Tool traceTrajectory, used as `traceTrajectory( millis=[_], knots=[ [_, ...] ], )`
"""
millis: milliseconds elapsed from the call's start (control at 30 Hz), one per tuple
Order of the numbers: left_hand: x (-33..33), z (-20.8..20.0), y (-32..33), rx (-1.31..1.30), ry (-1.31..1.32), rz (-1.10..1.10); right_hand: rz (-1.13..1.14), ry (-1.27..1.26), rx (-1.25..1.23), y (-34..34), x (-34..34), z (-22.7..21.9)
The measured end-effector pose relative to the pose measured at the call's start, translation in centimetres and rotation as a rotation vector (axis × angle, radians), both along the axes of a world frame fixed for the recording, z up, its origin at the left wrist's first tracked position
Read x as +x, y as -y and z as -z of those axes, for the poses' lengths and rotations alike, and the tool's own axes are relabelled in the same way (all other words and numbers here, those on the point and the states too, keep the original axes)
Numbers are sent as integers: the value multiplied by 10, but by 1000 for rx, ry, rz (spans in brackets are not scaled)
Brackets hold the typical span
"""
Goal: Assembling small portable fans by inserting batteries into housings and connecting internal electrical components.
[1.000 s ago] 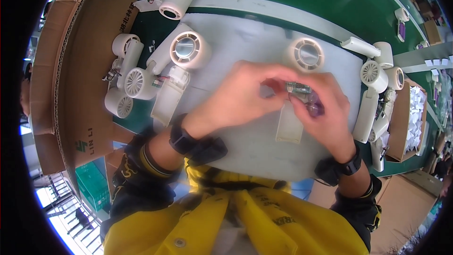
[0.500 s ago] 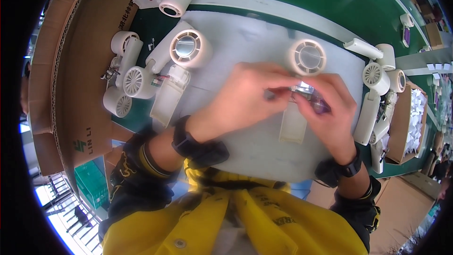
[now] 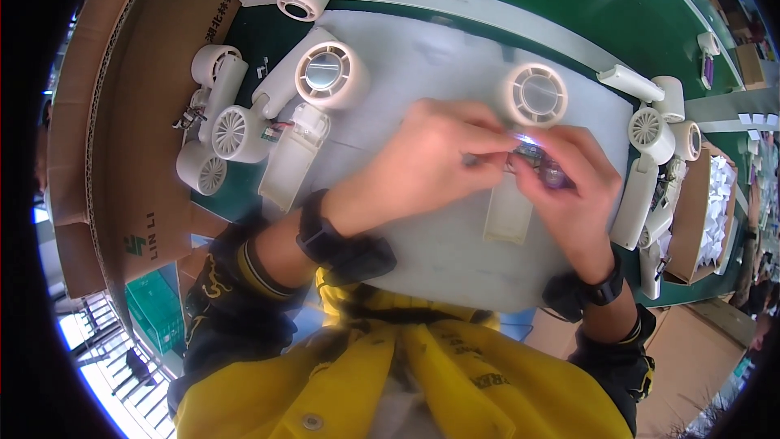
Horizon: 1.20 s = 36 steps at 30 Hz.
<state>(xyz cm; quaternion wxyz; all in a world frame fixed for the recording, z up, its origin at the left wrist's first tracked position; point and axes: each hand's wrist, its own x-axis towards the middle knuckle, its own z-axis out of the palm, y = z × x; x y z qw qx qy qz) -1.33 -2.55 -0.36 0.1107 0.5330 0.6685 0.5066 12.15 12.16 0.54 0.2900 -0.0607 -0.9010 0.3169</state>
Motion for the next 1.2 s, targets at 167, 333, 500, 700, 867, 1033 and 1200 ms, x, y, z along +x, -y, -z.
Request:
traceTrajectory(
  millis=[167,333,500,700,867,1033,1200],
  knots=[
    [0,2,-1,4,21,26,14,10,-8,0,2,0],
    [0,3,-1,-50,225,84,60,113,-178,2,7,-5],
    [-3,-4,-1,-129,360,128,109,274,-315,2,8,-20],
    [-3,-10,1,-250,586,171,123,314,-419,1,10,-18],
    [-3,-9,-1,-279,606,233,74,303,-351,-1,11,-17],
    [-1,-6,-1,-251,608,230,74,292,-331,0,11,-16],
    [1,-4,-1,-220,599,199,66,283,-306,-1,11,-17]
  ],
)
